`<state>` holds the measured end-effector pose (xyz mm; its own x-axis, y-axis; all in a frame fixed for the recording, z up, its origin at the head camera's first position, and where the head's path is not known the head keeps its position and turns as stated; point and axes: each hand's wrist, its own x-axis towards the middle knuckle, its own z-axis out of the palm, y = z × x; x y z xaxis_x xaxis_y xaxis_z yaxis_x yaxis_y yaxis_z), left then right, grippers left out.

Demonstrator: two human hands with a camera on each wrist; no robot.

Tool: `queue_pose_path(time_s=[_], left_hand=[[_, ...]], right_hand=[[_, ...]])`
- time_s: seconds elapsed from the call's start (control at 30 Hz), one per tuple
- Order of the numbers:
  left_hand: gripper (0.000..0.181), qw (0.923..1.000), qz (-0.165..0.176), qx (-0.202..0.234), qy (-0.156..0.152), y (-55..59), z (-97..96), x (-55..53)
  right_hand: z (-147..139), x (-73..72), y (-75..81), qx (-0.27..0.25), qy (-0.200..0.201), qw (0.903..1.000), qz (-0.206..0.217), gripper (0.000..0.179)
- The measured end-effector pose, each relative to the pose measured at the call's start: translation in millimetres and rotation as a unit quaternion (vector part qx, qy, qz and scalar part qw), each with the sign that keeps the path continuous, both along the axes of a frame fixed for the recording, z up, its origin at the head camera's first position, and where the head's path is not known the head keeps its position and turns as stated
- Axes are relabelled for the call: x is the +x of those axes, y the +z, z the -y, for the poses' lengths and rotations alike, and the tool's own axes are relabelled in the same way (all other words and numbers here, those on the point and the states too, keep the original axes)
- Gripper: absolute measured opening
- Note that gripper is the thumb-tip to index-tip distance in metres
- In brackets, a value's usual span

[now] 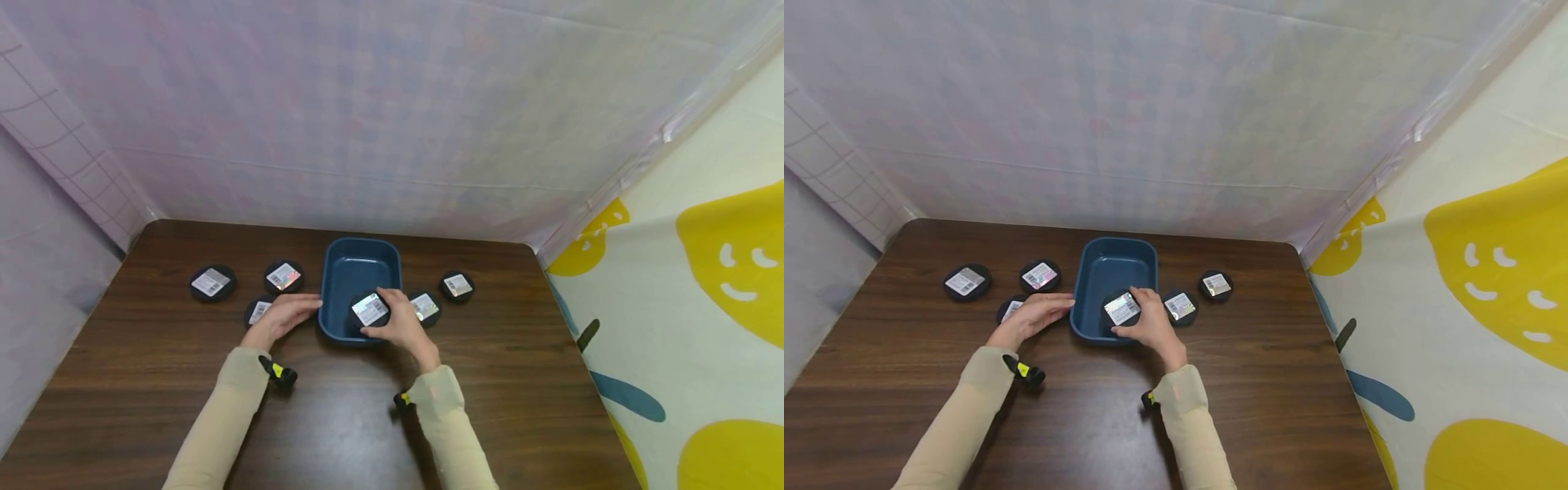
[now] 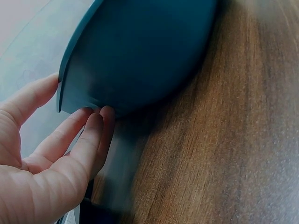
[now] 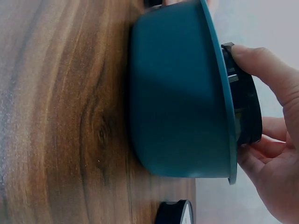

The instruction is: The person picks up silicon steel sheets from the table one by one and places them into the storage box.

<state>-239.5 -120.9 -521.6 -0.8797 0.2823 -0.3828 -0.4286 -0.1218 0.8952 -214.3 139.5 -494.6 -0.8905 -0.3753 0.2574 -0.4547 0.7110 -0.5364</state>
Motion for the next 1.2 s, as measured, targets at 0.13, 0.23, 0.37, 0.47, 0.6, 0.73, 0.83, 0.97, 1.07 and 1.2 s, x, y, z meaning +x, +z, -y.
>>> queue_pose_path(time_s=[0.13,0.23,0.37,0.47,0.6,0.73,0.83,0.97,1.07,1.2], left_hand=[[0.054,1.0000,-0.003,0.000,-0.001,-0.6,-0.2,0.2],[0.055,1.0000,-0.006,0.000,-0.004,-0.5,-0.6,0.4],[0.055,1.0000,-0.006,0.001,-0.003,0.0,-1.1,0.8],[0.054,1.0000,-0.004,0.000,0.001,0.5,-0.7,0.7],[0.055,1.0000,0.001,-0.004,0.001,0.8,0.1,0.2],[0.056,0.9999,0.007,-0.007,-0.002,0.6,-0.7,0.1],[0.055,0.9999,0.009,-0.008,0.001,0.8,-1.4,-0.1],[0.055,1.0000,0.004,-0.006,-0.001,1.7,-1.3,0.1],[0.054,1.0000,-0.003,-0.004,-0.005,2.1,-0.9,0.7],[0.055,1.0000,-0.004,-0.005,-0.003,1.5,-0.4,0.9]], right_hand=[[1.0,-2.0,-3.1,0.010,0.009,0.9998,0.014,0.083],[0.9,-3.1,-5.1,0.016,0.009,0.9996,0.020,0.083],[1.6,-4.6,-7.0,0.023,0.011,0.9994,0.022,0.082],[3.6,-6.3,-6.8,0.032,0.013,0.9991,0.026,0.081],[7.6,-10.2,-2.9,0.066,0.015,0.9969,0.039,0.081],[9.9,-13.5,-1.6,0.091,0.021,0.9943,0.051,0.081],[10.9,-15.0,-3.3,0.103,0.024,0.9930,0.053,0.081],[12.1,-15.7,-4.1,0.123,0.023,0.9905,0.058,0.079],[12.8,-15.8,-3.5,0.131,0.026,0.9889,0.065,0.076],[14.2,-17.4,-2.8,0.143,0.035,0.9868,0.068,0.070]])
